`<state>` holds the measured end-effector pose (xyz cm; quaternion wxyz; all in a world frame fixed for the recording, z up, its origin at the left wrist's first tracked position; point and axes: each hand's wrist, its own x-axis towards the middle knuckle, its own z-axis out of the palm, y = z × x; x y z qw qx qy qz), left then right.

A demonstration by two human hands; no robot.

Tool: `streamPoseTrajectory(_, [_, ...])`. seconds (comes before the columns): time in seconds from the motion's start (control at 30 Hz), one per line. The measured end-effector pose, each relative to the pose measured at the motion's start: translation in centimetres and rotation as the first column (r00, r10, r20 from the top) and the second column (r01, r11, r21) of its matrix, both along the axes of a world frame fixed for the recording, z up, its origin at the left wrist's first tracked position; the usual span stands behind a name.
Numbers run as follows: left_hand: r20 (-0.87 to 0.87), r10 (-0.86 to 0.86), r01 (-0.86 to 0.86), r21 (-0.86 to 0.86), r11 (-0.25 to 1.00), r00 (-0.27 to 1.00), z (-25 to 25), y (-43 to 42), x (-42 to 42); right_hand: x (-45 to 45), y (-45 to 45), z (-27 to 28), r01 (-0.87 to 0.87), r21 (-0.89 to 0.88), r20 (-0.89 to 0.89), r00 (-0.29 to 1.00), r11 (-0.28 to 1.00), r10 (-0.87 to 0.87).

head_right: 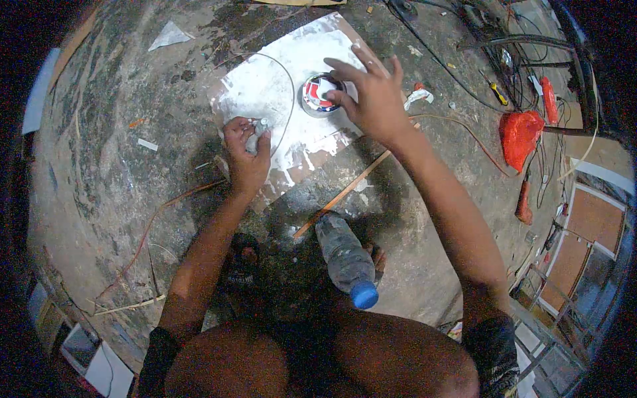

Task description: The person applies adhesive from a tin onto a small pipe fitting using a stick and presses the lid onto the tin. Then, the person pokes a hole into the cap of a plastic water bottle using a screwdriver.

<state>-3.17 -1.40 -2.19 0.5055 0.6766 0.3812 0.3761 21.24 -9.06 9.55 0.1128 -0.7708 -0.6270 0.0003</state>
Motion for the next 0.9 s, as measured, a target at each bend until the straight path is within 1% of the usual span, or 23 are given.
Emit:
streamPoseTrajectory(0.03, [-0.008, 0.0, -0.001, -0.018, 1.0, 1.0, 0.1, 0.0, 0.0, 0.3, 0.4, 0.2, 0.019, -0.005, -0.025, 1.0, 1.0, -0.019])
streamPoseTrajectory(0.13, [-0.018, 0.006, -0.006, 0.008, 1.0, 1.0, 0.1, 0.1, 0.1, 1.6, 2.3, -0.4, 0.115, -0.117, -0.126, 0.983, 0.986, -0.13])
streamPoseTrajectory(0.17, [-0.01, 0.001, -0.001, -0.012, 1.0, 1.0, 0.1, 0.1, 0.1, 2.1, 3.0, -0.6, 0.145, -0.177, -0.089, 0.983, 0.974, -0.162])
streamPoseTrajectory(0.23, [0.004, -0.009, 0.009, -0.053, 0.999, 1.0, 0.3, 0.1, 0.0, 3.1, 4.4, 0.0, 0.146, -0.32, -0.117, 0.974, 0.936, -0.192])
streamPoseTrajectory(0.27, [0.001, -0.008, 0.008, -0.037, 0.999, 1.0, 0.3, 0.1, 0.0, 3.2, 4.9, 0.1, 0.142, -0.392, -0.13, 0.97, 0.909, -0.207])
streamPoseTrajectory(0.3, [-0.005, -0.004, 0.003, -0.021, 1.0, 1.0, 0.3, 0.1, 0.0, 2.7, 4.8, 0.1, 0.13, -0.346, -0.108, 0.978, 0.929, -0.177])
streamPoseTrajectory(0.33, [-0.012, 0.0, 0.0, -0.002, 1.0, 1.0, 0.3, 0.1, 0.0, 2.2, 4.8, 0.1, 0.15, -0.376, -0.092, 0.976, 0.914, -0.198])
streamPoseTrajectory(0.4, [-0.026, -0.005, 0.005, -0.031, 0.999, 1.0, 0.3, 0.2, -0.1, 1.5, 5.3, 0.5, 0.193, -0.432, -0.058, 0.969, 0.881, -0.24])
streamPoseTrajectory(0.53, [-0.02, -0.016, 0.015, -0.049, 0.999, 1.0, 0.3, 0.4, 0.1, 2.9, 6.7, 0.3, 0.14, -0.57, -0.224, 0.921, 0.81, -0.317])
streamPoseTrajectory(0.57, [-0.019, -0.015, 0.014, -0.059, 0.998, 1.0, 0.2, 0.3, 0.0, 3.0, 6.5, 0.5, 0.149, -0.595, -0.155, 0.943, 0.789, -0.295])
streamPoseTrajectory(0.67, [0.011, -0.01, 0.011, -0.081, 0.997, 1.0, 0.8, 0.2, 0.1, 1.6, 7.0, 1.8, 0.192, -0.615, -0.057, 0.957, 0.765, -0.286])
streamPoseTrajectory(0.73, [0.055, -0.005, 0.009, -0.076, 0.997, 0.998, 0.2, 0.1, 0.1, 2.3, 6.1, 1.5, 0.151, -0.551, -0.218, 0.923, 0.821, -0.316])
streamPoseTrajectory(0.77, [0.036, -0.012, 0.014, -0.046, 0.999, 0.999, 0.1, 0.4, 0.2, 2.8, 5.7, 1.1, 0.139, -0.505, -0.299, 0.898, 0.852, -0.323])
streamPoseTrajectory(0.8, [0.018, -0.02, 0.021, -0.016, 1.0, 1.0, 0.3, 0.5, 0.2, 2.6, 4.9, 0.9, 0.132, -0.379, -0.433, 0.849, 0.916, -0.301])
streamPoseTrajectory(0.83, [-0.003, -0.025, 0.025, 0.006, 1.0, 1.0, 0.4, 0.3, 0.0, 1.7, 4.3, 1.3, 0.197, -0.245, -0.517, 0.802, 0.949, -0.3])
streamPoseTrajectory(0.87, [0.001, -0.022, 0.022, -0.017, 1.0, 1.0, 0.4, 0.2, 0.0, 0.9, 3.7, 1.7, 0.263, -0.112, -0.596, 0.754, 0.958, -0.276])
streamPoseTrajectory(0.9, [0.004, -0.019, 0.019, -0.04, 0.999, 1.0, 0.6, 0.2, 0.0, 0.7, 3.0, 1.9, 0.298, -0.082, -0.702, 0.66, 0.951, -0.267])
